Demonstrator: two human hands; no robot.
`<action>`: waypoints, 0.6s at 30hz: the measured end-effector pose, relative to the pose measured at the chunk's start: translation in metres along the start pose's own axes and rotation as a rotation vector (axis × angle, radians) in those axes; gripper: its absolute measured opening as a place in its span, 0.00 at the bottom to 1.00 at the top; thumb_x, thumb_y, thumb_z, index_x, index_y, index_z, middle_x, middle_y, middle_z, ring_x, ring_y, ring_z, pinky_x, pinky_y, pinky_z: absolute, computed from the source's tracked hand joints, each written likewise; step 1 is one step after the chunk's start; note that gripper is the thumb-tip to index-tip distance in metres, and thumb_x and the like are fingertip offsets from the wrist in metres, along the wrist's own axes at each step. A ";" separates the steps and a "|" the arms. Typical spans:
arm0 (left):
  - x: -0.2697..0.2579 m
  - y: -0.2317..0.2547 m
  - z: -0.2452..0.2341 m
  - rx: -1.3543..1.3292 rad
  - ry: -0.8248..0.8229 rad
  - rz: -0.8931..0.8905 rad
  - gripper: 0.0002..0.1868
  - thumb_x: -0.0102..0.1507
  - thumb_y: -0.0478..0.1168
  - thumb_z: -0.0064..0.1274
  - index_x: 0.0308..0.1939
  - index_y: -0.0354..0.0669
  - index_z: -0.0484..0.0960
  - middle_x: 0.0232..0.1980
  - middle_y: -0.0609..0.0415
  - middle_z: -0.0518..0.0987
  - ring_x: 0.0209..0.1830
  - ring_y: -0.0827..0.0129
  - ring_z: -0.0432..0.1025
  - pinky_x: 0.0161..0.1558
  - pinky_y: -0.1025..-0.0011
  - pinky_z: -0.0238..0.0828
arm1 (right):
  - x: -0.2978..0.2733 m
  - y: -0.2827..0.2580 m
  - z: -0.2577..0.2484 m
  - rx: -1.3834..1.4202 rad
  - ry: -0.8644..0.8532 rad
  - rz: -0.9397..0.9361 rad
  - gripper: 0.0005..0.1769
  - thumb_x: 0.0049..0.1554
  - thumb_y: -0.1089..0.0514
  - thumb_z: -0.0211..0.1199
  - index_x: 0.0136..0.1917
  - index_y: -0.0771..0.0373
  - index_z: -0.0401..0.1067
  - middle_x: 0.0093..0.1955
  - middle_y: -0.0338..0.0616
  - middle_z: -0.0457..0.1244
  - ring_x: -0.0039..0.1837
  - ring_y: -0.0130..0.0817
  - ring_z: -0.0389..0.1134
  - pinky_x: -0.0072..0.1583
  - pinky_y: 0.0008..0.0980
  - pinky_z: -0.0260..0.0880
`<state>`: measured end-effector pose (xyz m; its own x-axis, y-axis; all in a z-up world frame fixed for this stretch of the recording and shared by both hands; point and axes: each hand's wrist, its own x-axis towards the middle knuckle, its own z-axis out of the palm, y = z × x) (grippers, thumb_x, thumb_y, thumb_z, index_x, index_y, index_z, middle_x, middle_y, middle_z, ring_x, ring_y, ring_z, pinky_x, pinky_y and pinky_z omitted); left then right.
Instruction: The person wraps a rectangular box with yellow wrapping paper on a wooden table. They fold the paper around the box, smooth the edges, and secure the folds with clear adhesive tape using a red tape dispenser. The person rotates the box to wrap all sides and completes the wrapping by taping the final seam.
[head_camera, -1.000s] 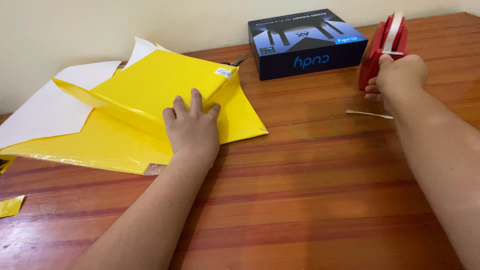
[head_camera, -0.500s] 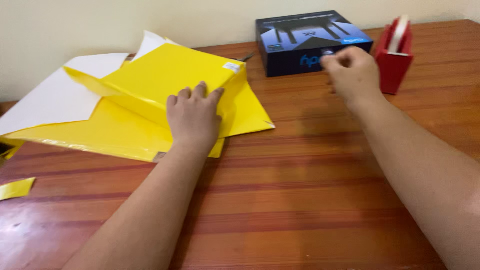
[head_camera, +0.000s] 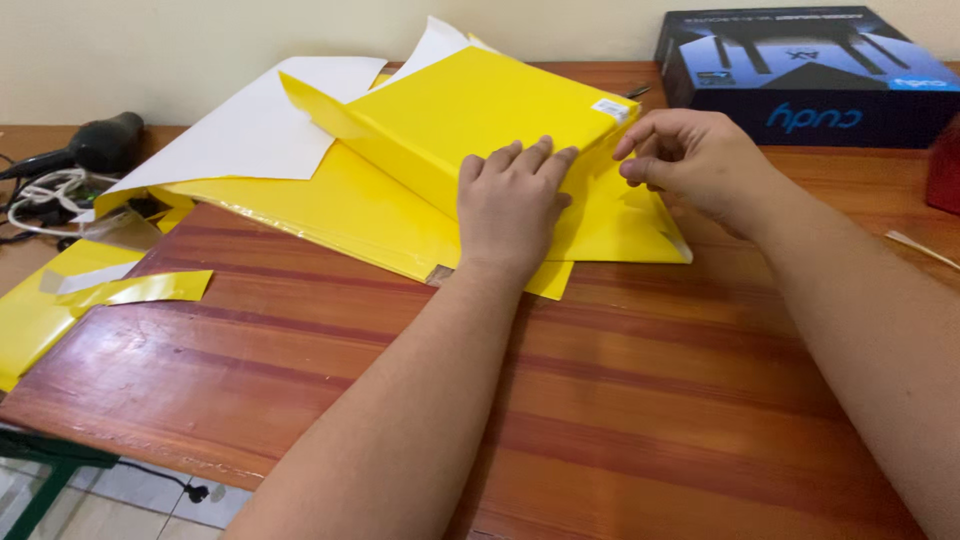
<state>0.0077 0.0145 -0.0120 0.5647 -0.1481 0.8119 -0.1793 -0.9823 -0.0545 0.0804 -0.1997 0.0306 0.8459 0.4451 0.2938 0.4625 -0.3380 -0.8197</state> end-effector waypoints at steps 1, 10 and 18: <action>0.000 0.000 0.002 0.007 -0.003 -0.009 0.24 0.56 0.49 0.63 0.57 0.61 0.82 0.61 0.60 0.82 0.60 0.64 0.75 0.55 0.59 0.63 | 0.003 0.002 0.003 -0.017 0.001 0.016 0.09 0.57 0.66 0.69 0.52 0.61 0.78 0.38 0.38 0.65 0.40 0.25 0.63 0.41 0.28 0.63; 0.003 0.006 -0.003 -0.005 -0.016 -0.063 0.23 0.56 0.47 0.64 0.55 0.59 0.82 0.60 0.62 0.82 0.60 0.66 0.75 0.56 0.60 0.63 | 0.032 -0.003 0.006 -0.217 -0.160 -0.085 0.10 0.53 0.65 0.68 0.50 0.59 0.81 0.44 0.39 0.72 0.46 0.25 0.72 0.50 0.26 0.72; 0.009 0.010 -0.012 -0.008 -0.082 -0.127 0.20 0.58 0.43 0.63 0.54 0.60 0.82 0.56 0.66 0.82 0.59 0.70 0.75 0.55 0.61 0.62 | 0.020 0.013 0.005 -0.541 0.021 -0.343 0.11 0.56 0.56 0.67 0.52 0.57 0.80 0.44 0.42 0.70 0.45 0.32 0.71 0.48 0.33 0.70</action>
<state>0.0016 0.0042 0.0020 0.6473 -0.0318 0.7616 -0.1085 -0.9928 0.0508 0.1017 -0.1908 0.0231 0.6283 0.5876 0.5098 0.7719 -0.5526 -0.3144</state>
